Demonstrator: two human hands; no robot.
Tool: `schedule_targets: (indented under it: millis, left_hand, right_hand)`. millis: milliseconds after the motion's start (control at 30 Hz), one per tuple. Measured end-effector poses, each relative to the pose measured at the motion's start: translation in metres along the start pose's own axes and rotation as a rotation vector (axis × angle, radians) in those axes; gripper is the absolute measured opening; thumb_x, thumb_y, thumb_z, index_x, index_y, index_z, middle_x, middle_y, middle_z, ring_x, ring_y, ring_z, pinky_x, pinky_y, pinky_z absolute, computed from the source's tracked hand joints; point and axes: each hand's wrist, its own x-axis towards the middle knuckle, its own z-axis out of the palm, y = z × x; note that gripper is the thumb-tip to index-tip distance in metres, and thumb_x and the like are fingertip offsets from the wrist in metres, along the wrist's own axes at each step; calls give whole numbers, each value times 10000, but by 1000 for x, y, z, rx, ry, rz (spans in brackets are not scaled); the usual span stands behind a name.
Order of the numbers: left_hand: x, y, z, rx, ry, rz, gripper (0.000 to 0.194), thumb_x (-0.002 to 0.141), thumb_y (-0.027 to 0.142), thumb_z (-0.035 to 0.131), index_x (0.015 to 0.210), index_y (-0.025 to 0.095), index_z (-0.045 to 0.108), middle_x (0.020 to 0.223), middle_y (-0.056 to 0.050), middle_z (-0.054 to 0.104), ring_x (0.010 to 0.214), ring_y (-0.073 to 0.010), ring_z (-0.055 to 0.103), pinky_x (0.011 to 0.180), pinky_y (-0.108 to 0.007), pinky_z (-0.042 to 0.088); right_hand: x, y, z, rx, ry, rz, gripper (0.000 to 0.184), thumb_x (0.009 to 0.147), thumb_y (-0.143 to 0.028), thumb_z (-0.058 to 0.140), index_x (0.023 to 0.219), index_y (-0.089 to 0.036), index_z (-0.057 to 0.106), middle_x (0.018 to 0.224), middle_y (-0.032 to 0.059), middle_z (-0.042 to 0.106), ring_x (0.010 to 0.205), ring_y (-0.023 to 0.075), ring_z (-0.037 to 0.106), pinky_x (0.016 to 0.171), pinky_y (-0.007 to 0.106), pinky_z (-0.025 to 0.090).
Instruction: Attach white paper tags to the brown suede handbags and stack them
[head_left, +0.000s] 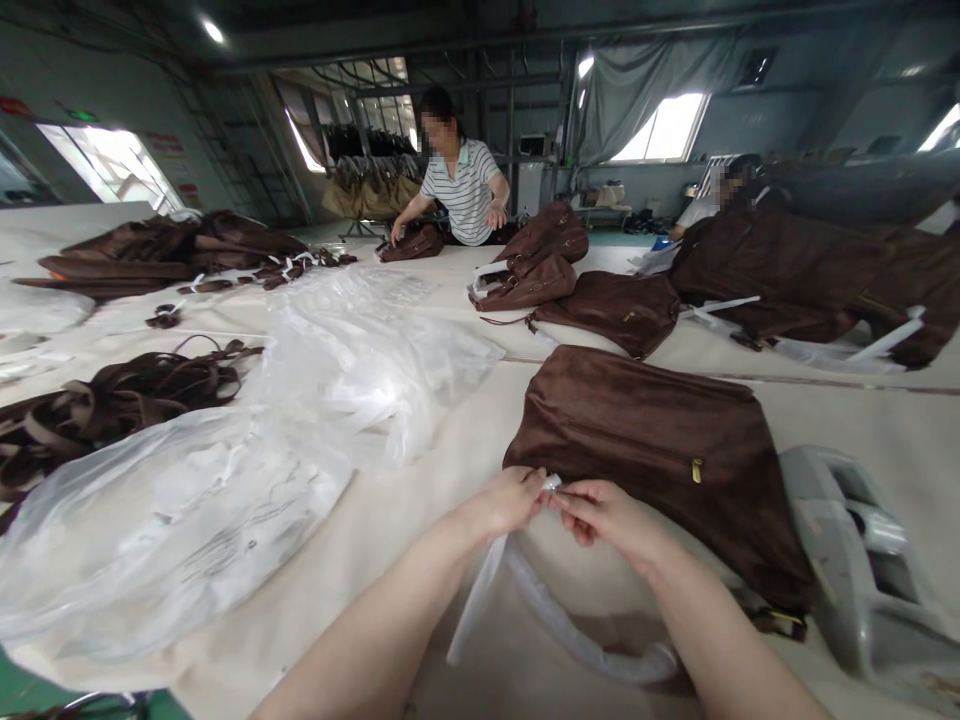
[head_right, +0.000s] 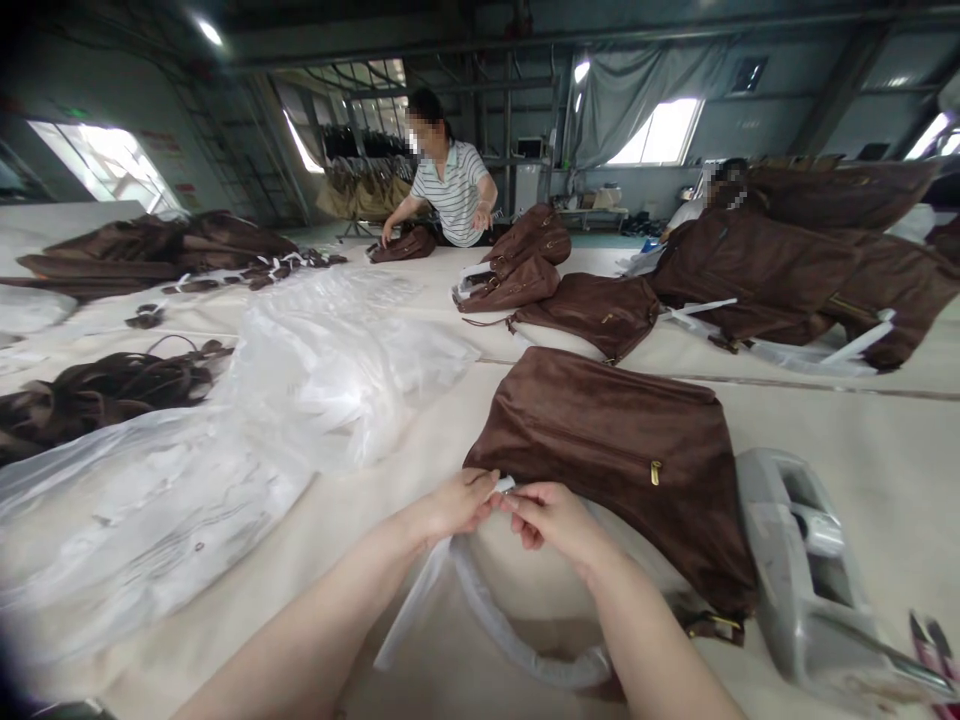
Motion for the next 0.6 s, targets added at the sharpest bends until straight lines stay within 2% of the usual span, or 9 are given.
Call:
schedule_targets:
  millis: [67,133,233,300,433,533,600]
  left_hand:
    - [0,0,-2,-137,-40,-30,419,863,534,434,718,155,537,496,67,359,401,-55,236,433,-216,164]
    - [-1,1,-3,-241,-81,-35,414,839,536,494,698,148,533,457,89,303,368,-36,177,416,-212,120]
    - [-4,5,-4,-384,-130,-42,407,806,530,571,704,137,547,442,100,281,349,-22,153,394,-203,93]
    - [-6,8,-3,-477,-194,-92,400,808,526,583,727,135,557,451,101,287,345,-15,141,380,-188,80]
    - [-7,11,-2,-668,-400,-282,351,910,443,467,743,144,544,464,101,265,340,-19,89,349,-161,49]
    - [-7,13,-1,-737,-503,-365,403,960,420,352,727,146,534,460,97,237,338,-30,81,339,-151,59]
    - [-8,14,3,-716,-519,-389,448,969,437,304,708,150,528,455,94,233,338,-36,78,341,-155,62]
  right_hand:
    - [-1,1,-1,15,-37,7,428,701,-549,664,834,-143,665,653,7,621,495,98,532,479,230,397]
    - [1,3,0,0,-3,-19,434,701,-565,658,816,-146,665,660,13,625,519,108,550,511,242,427]
    - [5,5,6,-22,86,-148,389,758,-540,599,816,-161,668,686,19,634,565,124,573,566,258,461]
    - [6,5,9,-47,115,-256,325,803,-482,554,782,-174,659,695,17,634,612,137,584,610,265,473]
    - [6,3,10,-69,121,-348,258,816,-393,538,700,-183,632,660,4,615,622,142,555,614,257,453]
    - [7,6,9,-45,102,-316,279,797,-413,550,671,-177,628,612,-3,591,569,131,520,568,244,419]
    - [10,10,7,-62,123,-246,329,773,-455,557,607,-174,596,556,-6,562,518,125,496,522,238,389]
